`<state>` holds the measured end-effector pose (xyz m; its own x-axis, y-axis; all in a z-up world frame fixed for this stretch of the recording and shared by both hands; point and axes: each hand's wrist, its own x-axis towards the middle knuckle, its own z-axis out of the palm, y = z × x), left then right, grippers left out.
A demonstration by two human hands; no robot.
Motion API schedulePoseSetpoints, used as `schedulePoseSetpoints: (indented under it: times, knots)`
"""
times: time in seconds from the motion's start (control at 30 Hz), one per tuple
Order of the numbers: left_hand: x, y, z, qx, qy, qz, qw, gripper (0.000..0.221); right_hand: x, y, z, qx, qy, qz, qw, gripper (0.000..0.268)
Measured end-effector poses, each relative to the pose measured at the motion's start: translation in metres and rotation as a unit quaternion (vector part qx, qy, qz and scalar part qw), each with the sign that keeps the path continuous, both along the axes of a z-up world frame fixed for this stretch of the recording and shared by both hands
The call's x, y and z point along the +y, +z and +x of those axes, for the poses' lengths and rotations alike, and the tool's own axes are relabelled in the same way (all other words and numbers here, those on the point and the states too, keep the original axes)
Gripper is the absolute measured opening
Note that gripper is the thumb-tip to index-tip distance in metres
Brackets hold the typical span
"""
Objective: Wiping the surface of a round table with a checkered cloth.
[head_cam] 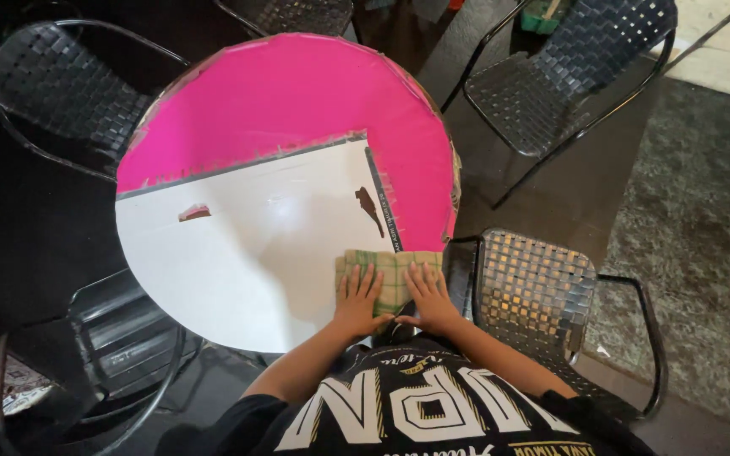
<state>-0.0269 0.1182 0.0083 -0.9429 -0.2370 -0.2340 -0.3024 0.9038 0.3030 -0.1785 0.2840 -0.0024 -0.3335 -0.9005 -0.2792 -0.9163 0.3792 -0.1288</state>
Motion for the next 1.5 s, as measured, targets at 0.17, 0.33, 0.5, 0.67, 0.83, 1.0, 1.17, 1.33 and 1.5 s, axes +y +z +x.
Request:
schedulePoseSetpoints:
  times: [0.17, 0.33, 0.5, 0.67, 0.83, 1.0, 1.17, 1.33, 1.5]
  knots:
    - [0.0, -0.006, 0.014, 0.001, 0.044, -0.013, 0.999, 0.109, -0.011, 0.002, 0.003, -0.012, 0.047, -0.039, 0.998, 0.116]
    - [-0.002, -0.043, 0.043, 0.062, 0.077, -0.049, 0.994, 0.114, -0.027, -0.023, 0.02, -0.01, 0.084, -0.074, 0.994, 0.119]
    - [-0.023, -0.033, 0.076, 0.089, 0.102, -0.066, 0.989, 0.115, -0.055, -0.019, 0.049, 0.004, 0.099, -0.042, 0.994, 0.121]
    - [-0.056, -0.012, 0.108, 0.005, 0.127, -0.033, 0.991, 0.112, -0.096, -0.003, 0.084, -0.01, 0.104, -0.021, 0.994, 0.119]
    - [-0.101, -0.005, 0.139, 0.013, 0.137, -0.073, 0.988, 0.105, -0.144, -0.033, 0.106, 0.254, 0.16, -0.211, 0.93, 0.137]
    - [-0.148, 0.03, 0.16, -0.137, 0.145, -0.018, 0.98, 0.1, -0.194, 0.004, 0.136, -0.04, 0.147, -0.009, 0.988, 0.11]
    - [-0.197, 0.006, 0.163, -0.037, 0.103, -0.021, 0.994, 0.107, -0.222, 0.001, 0.145, -0.014, 0.086, -0.037, 0.996, 0.112]
    - [-0.209, 0.011, 0.155, -0.051, 0.054, 0.009, 0.997, 0.111, -0.216, 0.009, 0.155, -0.011, 0.041, -0.039, 0.998, 0.109]
    - [-0.212, 0.027, 0.143, -0.067, 0.015, 0.012, 0.998, 0.109, -0.209, 0.008, 0.159, -0.004, -0.028, -0.019, 0.999, 0.112]
